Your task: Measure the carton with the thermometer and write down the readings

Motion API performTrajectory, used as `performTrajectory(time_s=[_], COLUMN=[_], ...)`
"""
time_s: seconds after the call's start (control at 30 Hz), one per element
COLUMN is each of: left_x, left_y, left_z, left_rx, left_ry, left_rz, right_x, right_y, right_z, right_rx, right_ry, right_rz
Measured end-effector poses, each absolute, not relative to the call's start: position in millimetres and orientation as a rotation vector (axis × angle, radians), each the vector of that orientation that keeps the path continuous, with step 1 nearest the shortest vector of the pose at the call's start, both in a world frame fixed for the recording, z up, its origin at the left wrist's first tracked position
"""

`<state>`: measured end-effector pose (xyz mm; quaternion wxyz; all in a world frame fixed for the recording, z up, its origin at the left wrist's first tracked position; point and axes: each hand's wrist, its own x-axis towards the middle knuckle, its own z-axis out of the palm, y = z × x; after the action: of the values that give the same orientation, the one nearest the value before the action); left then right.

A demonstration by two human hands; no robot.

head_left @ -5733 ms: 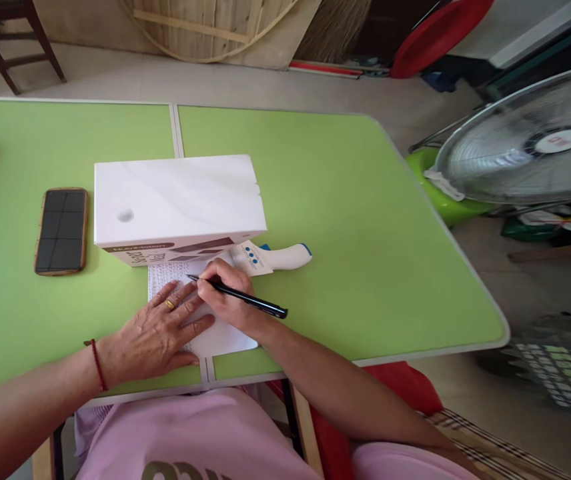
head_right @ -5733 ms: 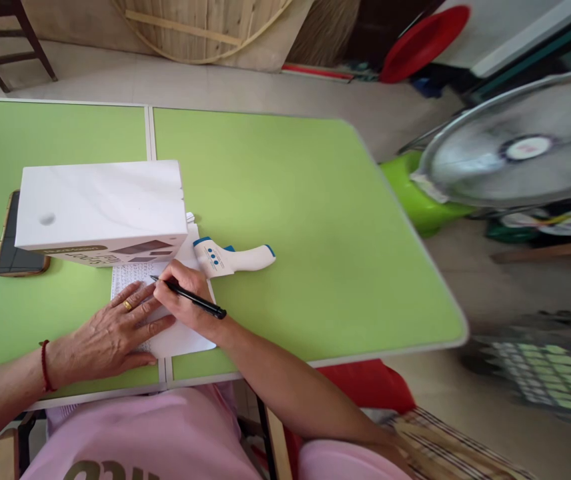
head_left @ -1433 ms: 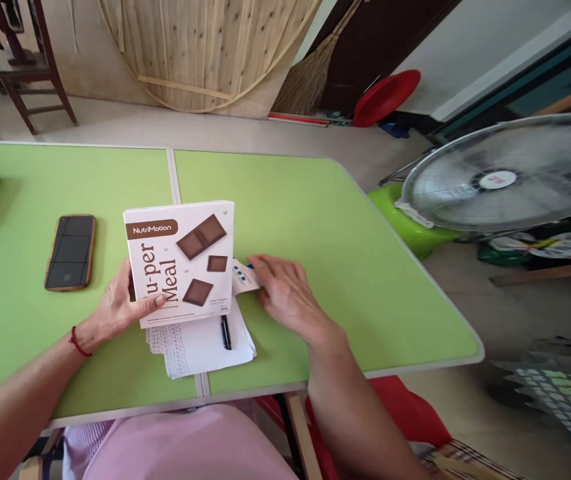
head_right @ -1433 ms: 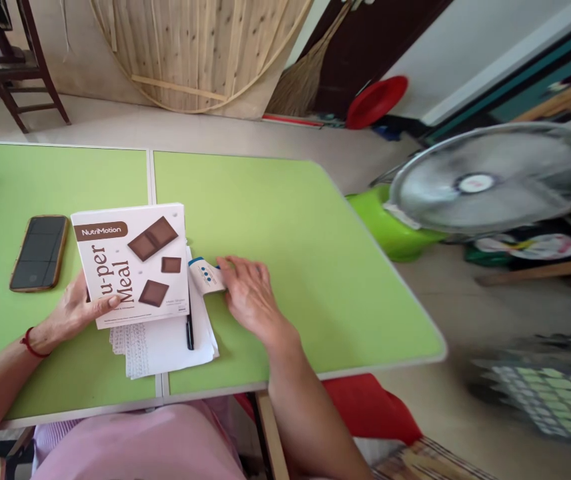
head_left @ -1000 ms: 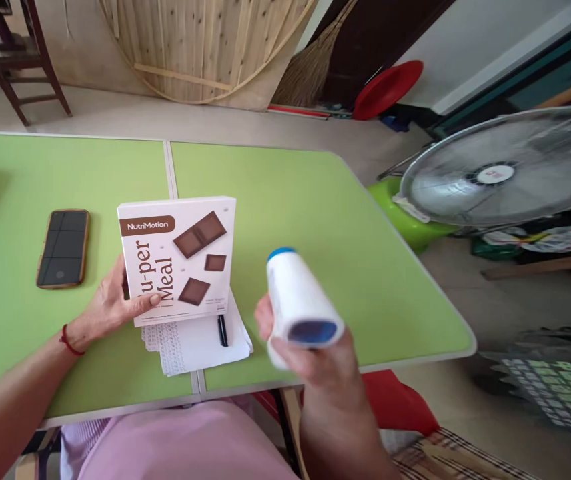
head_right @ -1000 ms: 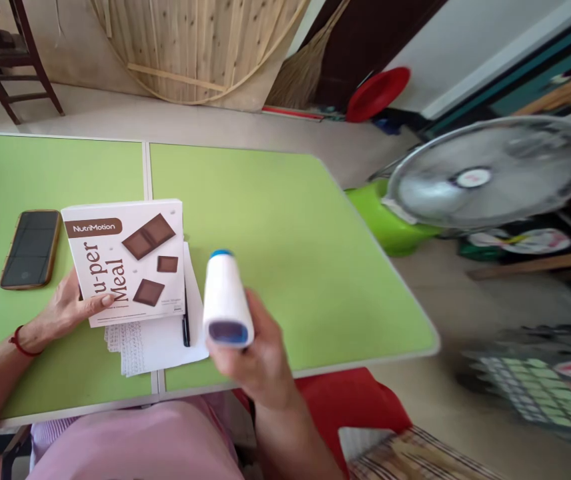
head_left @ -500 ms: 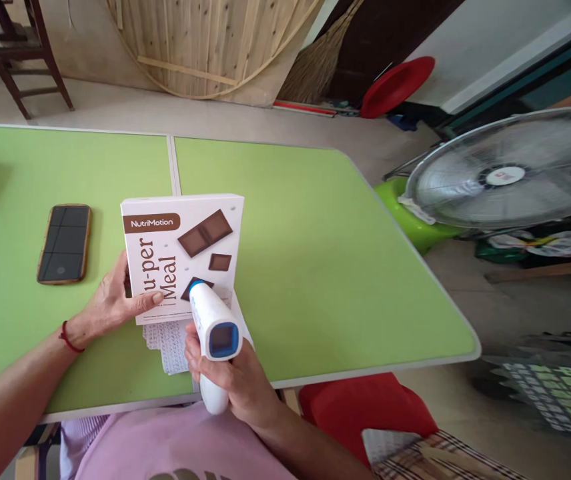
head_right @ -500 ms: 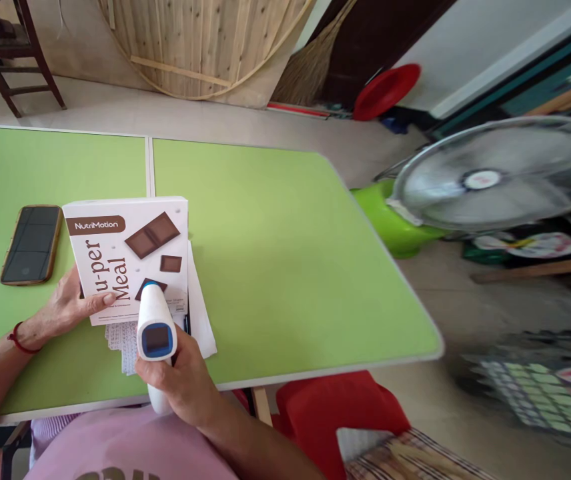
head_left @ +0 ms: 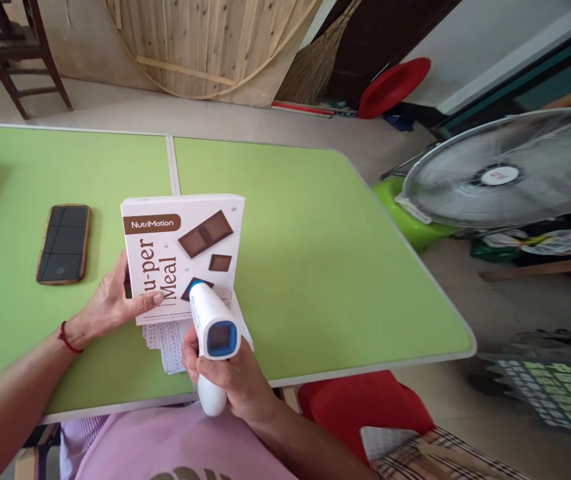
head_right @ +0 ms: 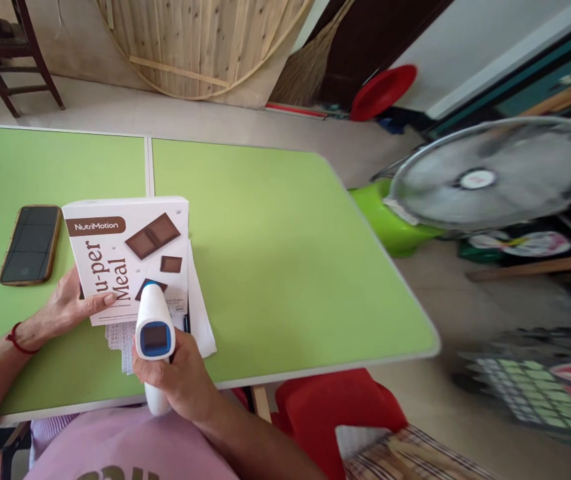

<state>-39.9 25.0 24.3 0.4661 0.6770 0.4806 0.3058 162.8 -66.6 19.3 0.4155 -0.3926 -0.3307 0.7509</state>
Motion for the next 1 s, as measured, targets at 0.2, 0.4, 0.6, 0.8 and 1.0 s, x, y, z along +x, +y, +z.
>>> performTrajectory(time_s=[0.2,0.4,0.6,0.8,1.0], left_x=[-39.8,-39.7,-40.3,-40.5,-40.7], left_y=[24.6,25.0,25.2,24.8,24.7], left_z=[25.0,24.9,23.3,23.4,23.2], left_rx=[1.649,1.638,1.647,1.644,1.633], left_ry=[1.153,1.141,1.141,1.144,1.132], left_rz=[0.750,0.761,0.767,0.756,0.764], right_x=[163.1,163.3,163.2,163.5,162.8], right_y=[-66.8,-67.6,-67.8,-67.5,-68.6], right_z=[16.4,16.1,15.7,15.7,15.2], right_rx=[-0.948,-0.962,-0.974,-0.941,-0.949], right_ry=[-0.794,-0.814,-0.825,-0.861,-0.886], right_rz=[1.896,1.890,1.881,1.879,1.879])
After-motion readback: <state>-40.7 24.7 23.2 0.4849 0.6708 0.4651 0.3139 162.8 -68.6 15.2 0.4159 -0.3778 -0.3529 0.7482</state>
